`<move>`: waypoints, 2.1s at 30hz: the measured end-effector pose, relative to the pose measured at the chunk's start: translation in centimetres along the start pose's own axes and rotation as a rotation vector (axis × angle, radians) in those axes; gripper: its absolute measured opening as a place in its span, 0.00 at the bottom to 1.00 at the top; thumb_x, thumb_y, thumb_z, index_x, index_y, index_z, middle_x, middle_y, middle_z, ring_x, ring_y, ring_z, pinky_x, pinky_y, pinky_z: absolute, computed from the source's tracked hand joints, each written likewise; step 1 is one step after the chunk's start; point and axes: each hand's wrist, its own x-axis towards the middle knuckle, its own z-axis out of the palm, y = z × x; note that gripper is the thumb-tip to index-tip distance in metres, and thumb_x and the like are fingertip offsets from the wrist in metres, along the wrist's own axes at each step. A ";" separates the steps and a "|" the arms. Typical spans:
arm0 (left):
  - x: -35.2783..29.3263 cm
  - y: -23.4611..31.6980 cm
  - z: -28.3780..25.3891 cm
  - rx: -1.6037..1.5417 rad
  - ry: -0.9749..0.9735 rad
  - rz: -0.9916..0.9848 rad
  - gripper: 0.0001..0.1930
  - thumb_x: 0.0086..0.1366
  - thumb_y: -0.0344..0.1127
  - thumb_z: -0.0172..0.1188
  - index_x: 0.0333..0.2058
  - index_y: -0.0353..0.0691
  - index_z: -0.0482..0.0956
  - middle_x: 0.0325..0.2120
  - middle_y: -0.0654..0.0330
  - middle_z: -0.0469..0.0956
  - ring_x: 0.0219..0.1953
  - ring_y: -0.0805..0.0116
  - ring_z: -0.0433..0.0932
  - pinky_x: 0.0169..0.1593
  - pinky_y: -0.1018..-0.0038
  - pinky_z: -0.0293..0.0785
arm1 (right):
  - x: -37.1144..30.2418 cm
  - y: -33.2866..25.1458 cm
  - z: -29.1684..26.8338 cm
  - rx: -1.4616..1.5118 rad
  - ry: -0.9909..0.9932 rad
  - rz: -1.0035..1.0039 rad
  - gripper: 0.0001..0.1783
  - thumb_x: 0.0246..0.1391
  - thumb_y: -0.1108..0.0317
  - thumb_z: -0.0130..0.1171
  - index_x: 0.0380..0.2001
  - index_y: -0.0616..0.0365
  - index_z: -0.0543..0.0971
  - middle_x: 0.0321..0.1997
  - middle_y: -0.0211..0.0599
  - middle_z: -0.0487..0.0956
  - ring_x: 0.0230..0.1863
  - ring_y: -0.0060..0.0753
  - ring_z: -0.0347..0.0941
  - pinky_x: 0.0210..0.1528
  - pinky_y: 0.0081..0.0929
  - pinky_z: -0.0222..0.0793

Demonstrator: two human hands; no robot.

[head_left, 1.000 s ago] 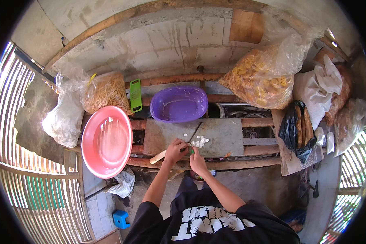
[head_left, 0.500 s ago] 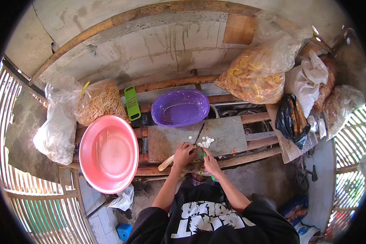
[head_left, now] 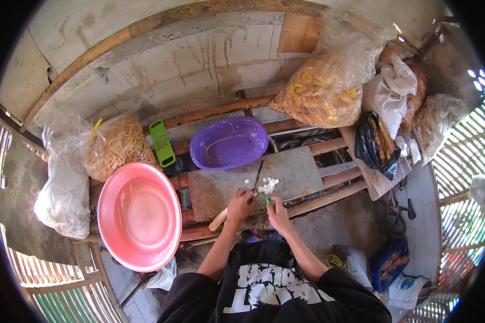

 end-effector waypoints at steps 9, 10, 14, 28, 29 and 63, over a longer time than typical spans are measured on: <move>-0.1 -0.3 -0.4 0.015 0.002 0.049 0.06 0.42 0.27 0.56 0.23 0.38 0.72 0.24 0.56 0.71 0.31 0.55 0.69 0.35 0.66 0.67 | -0.3 -1.4 1.7 -0.129 -0.024 -0.144 0.12 0.52 0.65 0.44 0.38 0.59 0.64 0.21 0.54 0.72 0.28 0.59 0.68 0.29 0.46 0.60; -0.1 -0.2 -0.4 0.012 0.003 0.054 0.05 0.42 0.27 0.56 0.23 0.38 0.72 0.24 0.56 0.71 0.31 0.55 0.69 0.35 0.66 0.67 | -0.3 -1.6 1.7 -0.138 -0.031 -0.140 0.12 0.52 0.65 0.43 0.38 0.59 0.64 0.22 0.54 0.72 0.28 0.59 0.68 0.29 0.46 0.60; -0.1 0.0 -0.4 0.008 -0.007 0.032 0.05 0.42 0.27 0.55 0.22 0.38 0.72 0.23 0.56 0.71 0.31 0.55 0.69 0.35 0.66 0.67 | 0.0 -0.4 2.1 -0.095 -0.004 -0.204 0.12 0.53 0.64 0.43 0.38 0.59 0.64 0.23 0.56 0.72 0.30 0.60 0.68 0.30 0.47 0.60; 0.0 0.1 -0.6 0.006 0.001 0.010 0.05 0.43 0.27 0.56 0.22 0.38 0.72 0.24 0.56 0.71 0.31 0.55 0.69 0.34 0.65 0.67 | -0.3 -1.3 2.5 -0.172 0.028 -0.219 0.11 0.52 0.66 0.42 0.37 0.60 0.65 0.24 0.56 0.72 0.31 0.60 0.68 0.30 0.46 0.61; -0.1 0.0 -0.6 0.008 0.000 0.011 0.05 0.43 0.27 0.56 0.22 0.38 0.72 0.24 0.56 0.71 0.31 0.56 0.69 0.34 0.65 0.67 | -0.3 -1.4 2.4 -0.177 0.028 -0.224 0.10 0.52 0.66 0.43 0.36 0.60 0.66 0.23 0.56 0.72 0.31 0.60 0.68 0.29 0.45 0.61; 0.2 0.2 -1.6 0.030 -0.033 -0.034 0.08 0.43 0.28 0.56 0.27 0.38 0.75 0.26 0.58 0.72 0.33 0.58 0.70 0.36 0.67 0.68 | 0.0 -1.2 2.4 0.155 -0.036 0.141 0.17 0.51 0.67 0.40 0.46 0.57 0.64 0.17 0.50 0.71 0.21 0.52 0.70 0.25 0.42 0.62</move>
